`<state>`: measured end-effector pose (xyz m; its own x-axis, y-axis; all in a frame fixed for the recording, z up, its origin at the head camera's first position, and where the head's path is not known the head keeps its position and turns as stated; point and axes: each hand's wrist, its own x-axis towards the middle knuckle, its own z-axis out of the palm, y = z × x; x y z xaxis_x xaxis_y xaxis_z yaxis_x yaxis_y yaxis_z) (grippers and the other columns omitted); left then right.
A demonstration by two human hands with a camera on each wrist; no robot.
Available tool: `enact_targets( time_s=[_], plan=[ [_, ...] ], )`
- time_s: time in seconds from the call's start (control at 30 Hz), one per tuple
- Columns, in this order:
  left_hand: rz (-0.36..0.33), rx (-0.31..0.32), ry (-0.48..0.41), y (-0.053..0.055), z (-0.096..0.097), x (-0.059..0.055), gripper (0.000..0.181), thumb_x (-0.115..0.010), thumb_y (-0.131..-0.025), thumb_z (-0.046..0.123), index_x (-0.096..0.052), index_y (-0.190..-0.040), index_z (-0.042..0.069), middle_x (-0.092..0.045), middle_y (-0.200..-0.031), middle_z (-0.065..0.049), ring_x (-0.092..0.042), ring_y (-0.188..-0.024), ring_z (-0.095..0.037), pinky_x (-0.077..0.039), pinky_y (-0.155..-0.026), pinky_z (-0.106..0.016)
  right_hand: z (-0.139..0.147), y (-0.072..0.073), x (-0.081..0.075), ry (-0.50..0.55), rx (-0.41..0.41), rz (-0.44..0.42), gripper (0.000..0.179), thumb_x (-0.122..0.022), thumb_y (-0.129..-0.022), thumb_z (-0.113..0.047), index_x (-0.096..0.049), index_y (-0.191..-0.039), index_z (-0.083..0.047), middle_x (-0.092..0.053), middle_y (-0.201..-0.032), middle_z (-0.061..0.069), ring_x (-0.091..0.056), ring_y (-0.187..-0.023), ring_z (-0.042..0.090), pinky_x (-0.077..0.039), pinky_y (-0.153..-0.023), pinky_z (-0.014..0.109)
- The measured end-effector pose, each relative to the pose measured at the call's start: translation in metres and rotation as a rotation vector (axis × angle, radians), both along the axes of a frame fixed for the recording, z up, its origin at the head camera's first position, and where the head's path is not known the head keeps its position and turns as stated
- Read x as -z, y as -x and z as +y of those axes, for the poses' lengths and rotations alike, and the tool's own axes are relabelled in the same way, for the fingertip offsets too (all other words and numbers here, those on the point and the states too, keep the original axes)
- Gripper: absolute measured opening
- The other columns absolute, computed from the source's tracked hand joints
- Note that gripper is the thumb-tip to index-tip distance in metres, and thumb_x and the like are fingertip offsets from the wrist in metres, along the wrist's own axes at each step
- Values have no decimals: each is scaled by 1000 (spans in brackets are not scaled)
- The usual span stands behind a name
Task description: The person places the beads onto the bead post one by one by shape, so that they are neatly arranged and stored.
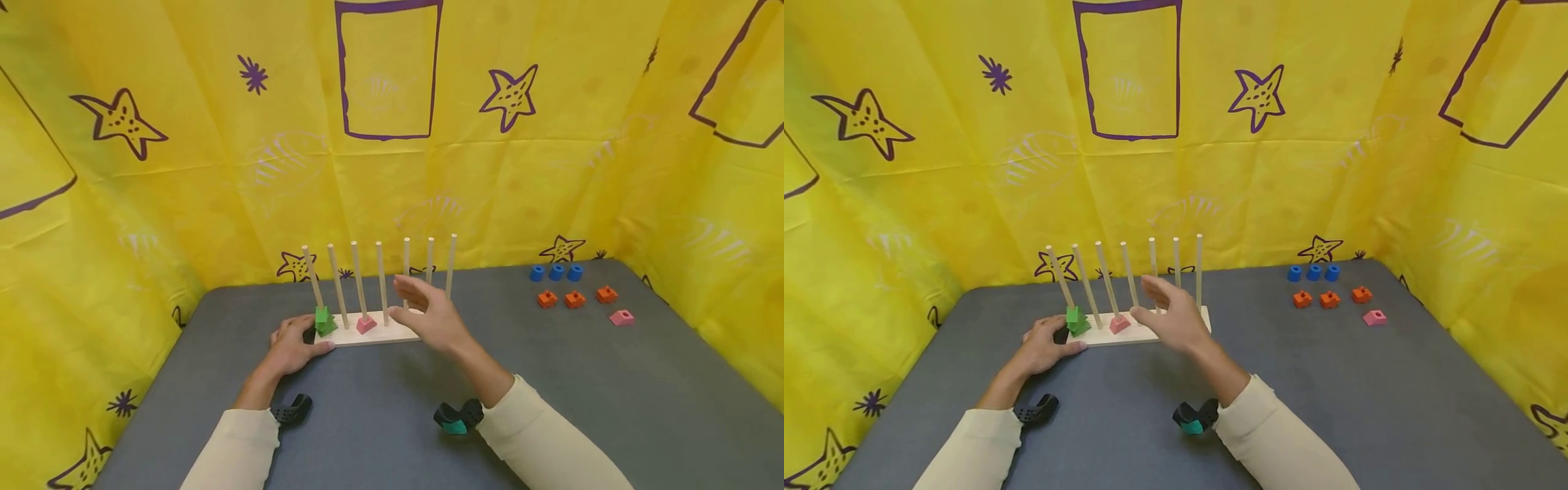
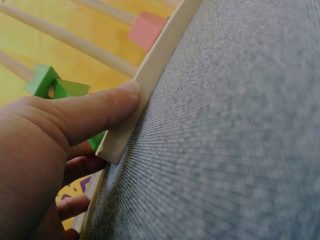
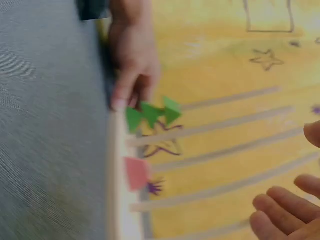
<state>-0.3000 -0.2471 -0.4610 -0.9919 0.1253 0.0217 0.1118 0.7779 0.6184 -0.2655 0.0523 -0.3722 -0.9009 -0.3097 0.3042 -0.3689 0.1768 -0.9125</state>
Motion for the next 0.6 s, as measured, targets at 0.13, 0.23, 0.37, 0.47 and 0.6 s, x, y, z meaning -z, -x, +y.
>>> enact_targets(
  time_s=[0.13, 0.23, 0.37, 0.47, 0.6],
  plan=[
    [3, 1, -3, -2, -1, 0, 75, -76, -82, 39, -48, -140, 0, -42, -142, -21, -23, -131, -41, -8, -101, -61, 19, -6, -14, -5, -3, 79, 56, -71, -90, -18, -49, -140, -8, -54, -135, 10, -52, -122, 27, -40, -99, 44],
    [5, 2, -1, -1, -1, 0, 75, -76, -83, 39, -48, -140, 0, -42, -142, -21, -24, -131, -40, -8, -101, -60, 37, -8, -22, -13, 27, 127, 55, -71, -90, -15, -49, -140, -7, -56, -133, 11, -53, -119, 29, -41, -98, 46],
    [13, 8, 5, -1, -2, 0, 75, -76, -83, 40, -48, -140, -1, -43, -142, -21, -25, -131, -40, -9, -100, -60, 62, -9, -31, -18, 95, 176, 53, -70, -90, -11, -51, -138, -6, -57, -130, 13, -55, -116, 30, -43, -95, 47],
    [17, 14, 1, -1, -3, 1, 75, -76, -82, 40, -49, -140, -1, -43, -142, -21, -25, -130, -40, -9, -100, -60, 83, -10, -36, -45, 144, 198, 53, -70, -90, -11, -51, -139, -7, -57, -130, 12, -57, -113, 29, -45, -93, 41],
    [25, 12, -14, -2, -2, 1, 74, -77, -82, 38, -50, -139, 0, -44, -141, -21, -25, -130, -40, -9, -100, -60, 112, -11, -38, -97, 218, 253, 52, -70, -90, -10, -52, -138, -9, -60, -127, 9, -60, -107, 21, -47, -88, 27]
  ],
)
